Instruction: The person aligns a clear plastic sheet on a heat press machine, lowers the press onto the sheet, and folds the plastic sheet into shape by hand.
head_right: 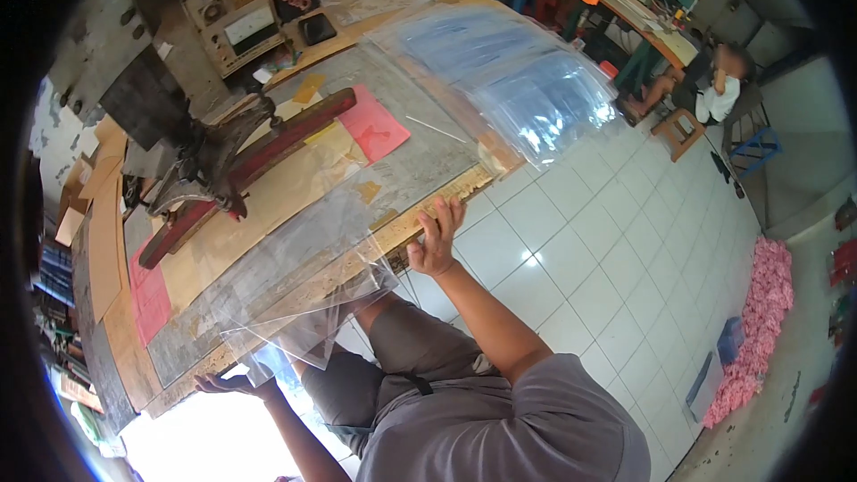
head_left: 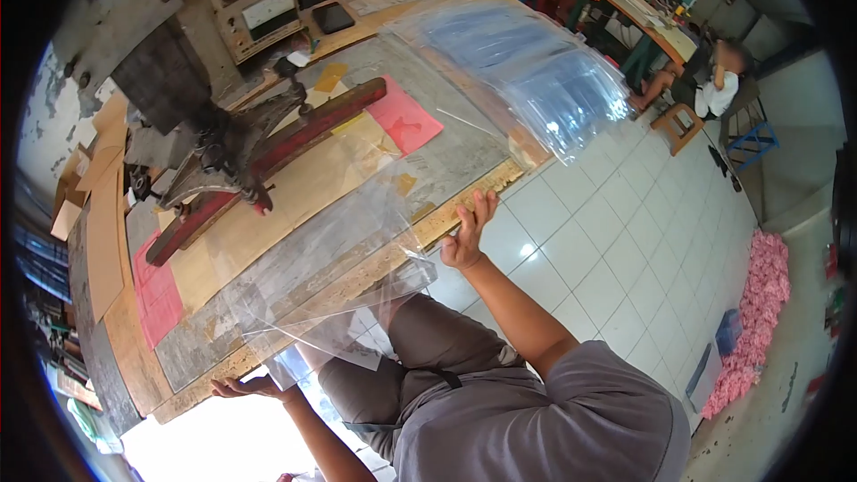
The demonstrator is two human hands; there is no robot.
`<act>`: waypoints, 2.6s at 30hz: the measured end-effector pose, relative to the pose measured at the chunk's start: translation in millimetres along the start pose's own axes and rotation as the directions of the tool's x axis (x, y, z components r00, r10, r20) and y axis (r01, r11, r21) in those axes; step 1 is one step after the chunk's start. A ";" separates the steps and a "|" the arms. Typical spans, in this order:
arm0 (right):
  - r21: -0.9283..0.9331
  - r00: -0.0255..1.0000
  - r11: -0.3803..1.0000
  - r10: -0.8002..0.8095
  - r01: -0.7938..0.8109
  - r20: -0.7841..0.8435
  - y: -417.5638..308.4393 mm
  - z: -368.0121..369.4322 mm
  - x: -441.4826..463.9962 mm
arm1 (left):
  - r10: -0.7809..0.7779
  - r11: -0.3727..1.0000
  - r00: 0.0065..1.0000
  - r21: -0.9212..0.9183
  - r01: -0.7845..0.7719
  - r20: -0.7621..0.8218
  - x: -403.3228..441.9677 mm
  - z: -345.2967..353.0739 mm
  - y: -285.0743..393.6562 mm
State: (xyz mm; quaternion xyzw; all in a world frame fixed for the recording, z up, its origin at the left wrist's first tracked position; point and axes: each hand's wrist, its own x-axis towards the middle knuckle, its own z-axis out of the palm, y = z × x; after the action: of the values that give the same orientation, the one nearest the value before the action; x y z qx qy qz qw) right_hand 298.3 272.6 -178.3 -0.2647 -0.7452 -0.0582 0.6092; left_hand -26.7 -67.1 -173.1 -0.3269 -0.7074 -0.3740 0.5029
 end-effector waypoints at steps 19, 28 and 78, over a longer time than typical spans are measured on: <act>0.010 0.999 0.999 -0.033 0.033 0.030 1.5 -1.9 7.1 | -0.031 0.991 0.991 0.130 0.014 0.132 -9.6 -12.6 1.5; 0.027 0.998 0.998 0.054 -0.055 0.036 4.0 -0.7 -0.3 | -0.063 0.997 0.984 0.060 0.053 0.168 -6.2 -14.8 10.0; 0.029 0.998 0.998 0.058 -0.059 0.029 7.5 -0.8 2.1 | -0.067 0.993 0.988 0.110 0.051 0.143 -10.3 -9.3 9.6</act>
State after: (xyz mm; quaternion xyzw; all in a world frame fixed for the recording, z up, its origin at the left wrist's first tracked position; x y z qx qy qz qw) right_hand 302.2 279.4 -177.9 -0.2782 -0.7463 -0.0254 0.6041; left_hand -11.3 -71.1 -179.0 -0.3053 -0.7705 -0.3258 0.4550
